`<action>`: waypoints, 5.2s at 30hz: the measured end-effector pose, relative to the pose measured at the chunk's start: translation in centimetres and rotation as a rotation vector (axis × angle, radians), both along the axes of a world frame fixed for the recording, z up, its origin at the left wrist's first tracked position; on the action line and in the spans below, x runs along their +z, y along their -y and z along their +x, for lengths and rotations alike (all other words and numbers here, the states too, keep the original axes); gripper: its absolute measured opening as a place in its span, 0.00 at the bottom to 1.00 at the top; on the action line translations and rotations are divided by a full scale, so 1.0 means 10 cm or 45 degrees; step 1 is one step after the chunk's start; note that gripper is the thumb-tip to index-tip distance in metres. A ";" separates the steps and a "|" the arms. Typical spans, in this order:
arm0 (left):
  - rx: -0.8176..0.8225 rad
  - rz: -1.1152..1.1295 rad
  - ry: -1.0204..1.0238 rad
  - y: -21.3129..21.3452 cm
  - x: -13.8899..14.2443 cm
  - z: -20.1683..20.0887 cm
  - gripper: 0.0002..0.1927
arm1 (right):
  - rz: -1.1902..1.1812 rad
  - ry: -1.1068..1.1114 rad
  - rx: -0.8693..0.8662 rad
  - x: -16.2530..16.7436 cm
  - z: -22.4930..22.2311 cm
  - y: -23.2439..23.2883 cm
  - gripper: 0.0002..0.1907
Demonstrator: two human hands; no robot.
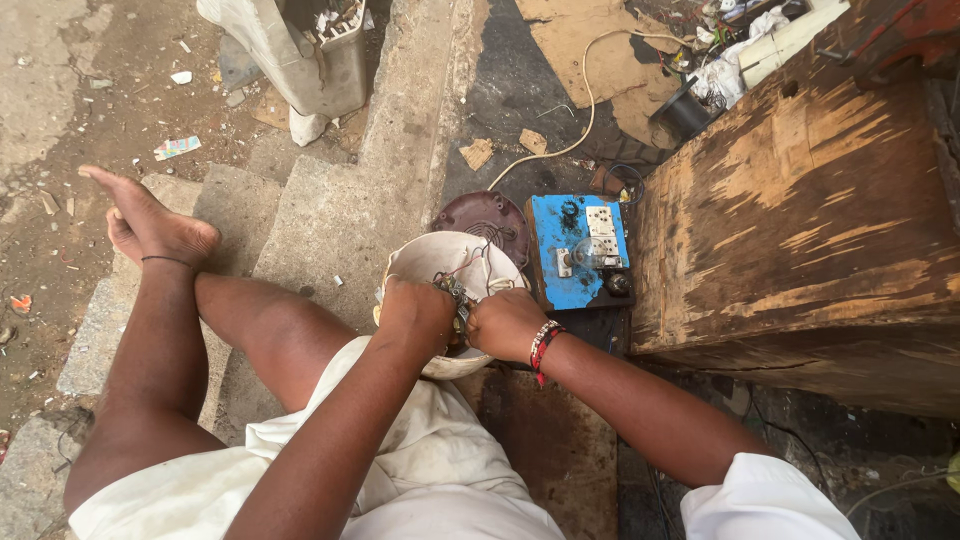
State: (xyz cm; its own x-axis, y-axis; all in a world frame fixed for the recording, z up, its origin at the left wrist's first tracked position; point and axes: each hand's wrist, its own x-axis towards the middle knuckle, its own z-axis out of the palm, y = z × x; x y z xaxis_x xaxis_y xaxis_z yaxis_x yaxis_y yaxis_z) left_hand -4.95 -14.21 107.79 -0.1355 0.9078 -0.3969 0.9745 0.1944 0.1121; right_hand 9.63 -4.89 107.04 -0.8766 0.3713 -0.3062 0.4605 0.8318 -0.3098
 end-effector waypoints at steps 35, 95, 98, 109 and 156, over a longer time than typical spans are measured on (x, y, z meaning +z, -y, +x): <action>-0.043 -0.015 -0.029 0.68 3.19 -0.28 0.15 | 0.082 0.241 -0.081 3.15 -0.38 0.75 0.09; 0.006 -0.117 -0.066 -0.41 -11.06 -1.12 0.20 | 0.015 0.216 -0.138 -11.05 -1.27 -0.30 0.11; 0.006 -0.137 -0.032 -0.42 -11.04 -1.11 0.22 | 0.060 0.206 -0.095 -11.13 -1.26 -0.31 0.09; 0.005 -0.232 -0.060 -0.49 -10.98 -1.03 0.27 | 0.022 0.214 -0.062 -11.15 -1.21 -0.37 0.12; -0.083 -0.094 -0.134 -0.38 -11.35 -1.18 0.08 | 0.002 0.247 -0.053 -11.07 -1.32 -0.31 0.15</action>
State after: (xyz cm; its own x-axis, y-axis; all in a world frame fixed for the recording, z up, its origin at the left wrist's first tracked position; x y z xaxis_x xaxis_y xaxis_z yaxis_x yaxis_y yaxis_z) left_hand -16.74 -10.39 -5.66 -0.1213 0.8851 -0.4494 0.9910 0.1341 -0.0034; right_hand -3.62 -1.76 -3.69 -0.7852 0.4064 -0.4672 0.5453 0.8113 -0.2108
